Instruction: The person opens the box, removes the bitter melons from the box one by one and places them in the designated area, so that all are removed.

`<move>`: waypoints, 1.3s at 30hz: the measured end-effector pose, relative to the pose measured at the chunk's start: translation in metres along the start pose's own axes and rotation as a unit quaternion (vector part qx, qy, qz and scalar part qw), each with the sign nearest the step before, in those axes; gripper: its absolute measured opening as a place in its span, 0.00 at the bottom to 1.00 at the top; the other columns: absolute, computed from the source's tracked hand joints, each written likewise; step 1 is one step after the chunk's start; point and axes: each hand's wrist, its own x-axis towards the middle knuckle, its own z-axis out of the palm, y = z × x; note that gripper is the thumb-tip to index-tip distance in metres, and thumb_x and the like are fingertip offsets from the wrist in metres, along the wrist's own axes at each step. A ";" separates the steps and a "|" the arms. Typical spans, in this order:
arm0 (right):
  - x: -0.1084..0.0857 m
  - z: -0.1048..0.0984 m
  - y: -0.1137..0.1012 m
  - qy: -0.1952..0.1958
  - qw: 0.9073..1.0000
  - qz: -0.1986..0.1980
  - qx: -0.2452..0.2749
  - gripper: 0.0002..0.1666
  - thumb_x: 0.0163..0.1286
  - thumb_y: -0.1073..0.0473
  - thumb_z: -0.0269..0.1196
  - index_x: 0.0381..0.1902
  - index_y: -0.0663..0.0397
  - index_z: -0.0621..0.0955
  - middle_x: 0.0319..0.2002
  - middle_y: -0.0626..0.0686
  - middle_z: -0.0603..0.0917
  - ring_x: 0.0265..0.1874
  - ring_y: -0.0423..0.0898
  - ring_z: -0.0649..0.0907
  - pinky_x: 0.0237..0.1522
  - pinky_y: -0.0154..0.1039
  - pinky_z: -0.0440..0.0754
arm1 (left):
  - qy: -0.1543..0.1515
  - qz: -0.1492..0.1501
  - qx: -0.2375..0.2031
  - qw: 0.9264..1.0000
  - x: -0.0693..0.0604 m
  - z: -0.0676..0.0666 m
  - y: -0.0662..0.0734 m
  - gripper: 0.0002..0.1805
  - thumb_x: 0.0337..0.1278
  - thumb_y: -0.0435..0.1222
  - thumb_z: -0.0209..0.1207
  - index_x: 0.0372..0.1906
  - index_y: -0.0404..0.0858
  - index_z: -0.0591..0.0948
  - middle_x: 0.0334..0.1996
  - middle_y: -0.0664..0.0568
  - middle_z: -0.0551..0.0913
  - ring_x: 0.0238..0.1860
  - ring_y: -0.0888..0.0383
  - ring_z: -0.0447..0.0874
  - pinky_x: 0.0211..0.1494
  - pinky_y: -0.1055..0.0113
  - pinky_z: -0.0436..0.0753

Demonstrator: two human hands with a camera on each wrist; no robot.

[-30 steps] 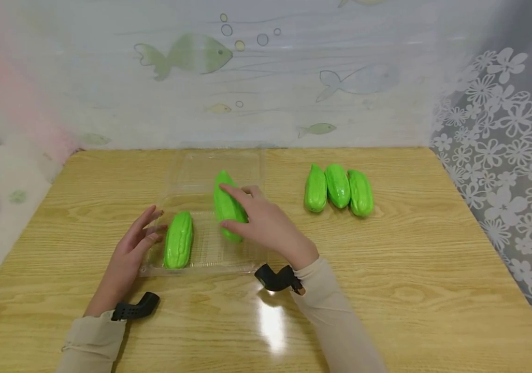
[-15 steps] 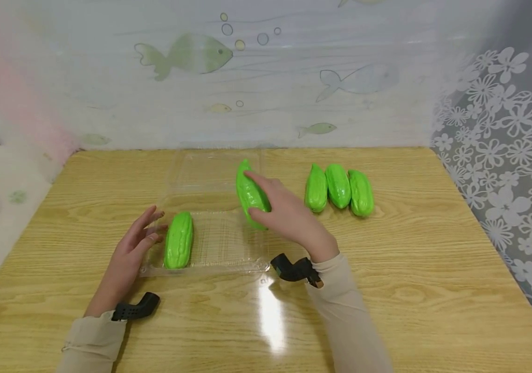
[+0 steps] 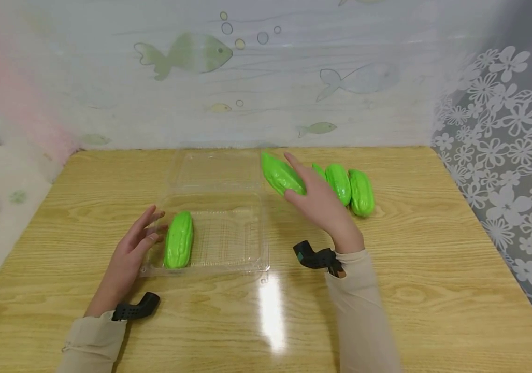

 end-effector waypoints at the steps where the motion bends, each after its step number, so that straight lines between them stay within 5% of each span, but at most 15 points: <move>1: 0.000 -0.002 0.002 0.002 1.000 0.003 -0.002 0.38 0.63 0.50 0.51 0.65 0.17 0.48 0.67 0.43 0.54 0.62 0.50 0.61 0.54 0.53 0.63 | 0.000 0.001 0.000 1.000 0.000 0.000 0.000 0.27 0.66 0.32 0.42 0.69 0.41 0.52 0.63 0.41 0.58 0.60 0.42 0.61 0.53 0.82 0.66; 6: 0.000 -0.011 0.014 0.015 1.000 0.024 -0.014 0.34 0.64 0.48 0.50 0.66 0.25 0.53 0.66 0.44 0.57 0.64 0.50 0.57 0.58 0.56 0.59 | 0.003 0.005 0.000 1.000 -0.001 0.000 -0.003 0.28 0.66 0.32 0.43 0.69 0.41 0.52 0.63 0.41 0.59 0.60 0.42 0.61 0.53 0.82 0.66; 13: -0.005 -0.023 0.022 0.042 0.996 0.071 -0.023 0.33 0.64 0.45 0.50 0.66 0.32 0.57 0.63 0.53 0.62 0.53 0.54 0.67 0.49 0.54 0.66 | 0.006 0.009 -0.004 1.000 0.002 -0.004 -0.032 0.28 0.66 0.37 0.45 0.68 0.52 0.54 0.63 0.50 0.61 0.60 0.49 0.63 0.54 0.79 0.67; 30: -0.016 -0.044 0.046 0.148 0.983 0.110 -0.016 0.38 0.61 0.30 0.44 0.66 0.35 0.59 0.56 0.62 0.70 0.33 0.56 0.80 0.34 0.45 0.72 | 0.007 0.017 -0.026 0.999 0.003 -0.001 -0.031 0.27 0.66 0.35 0.44 0.68 0.45 0.53 0.61 0.46 0.63 0.59 0.47 0.63 0.54 0.77 0.69; 39: -0.019 -0.050 0.060 0.204 0.972 0.118 -0.014 0.35 0.64 0.34 0.45 0.66 0.36 0.59 0.60 0.58 0.67 0.31 0.55 0.79 0.33 0.44 0.73 | 0.006 0.013 -0.026 1.000 0.001 -0.002 -0.029 0.28 0.66 0.36 0.44 0.68 0.46 0.52 0.61 0.46 0.63 0.59 0.47 0.63 0.54 0.77 0.68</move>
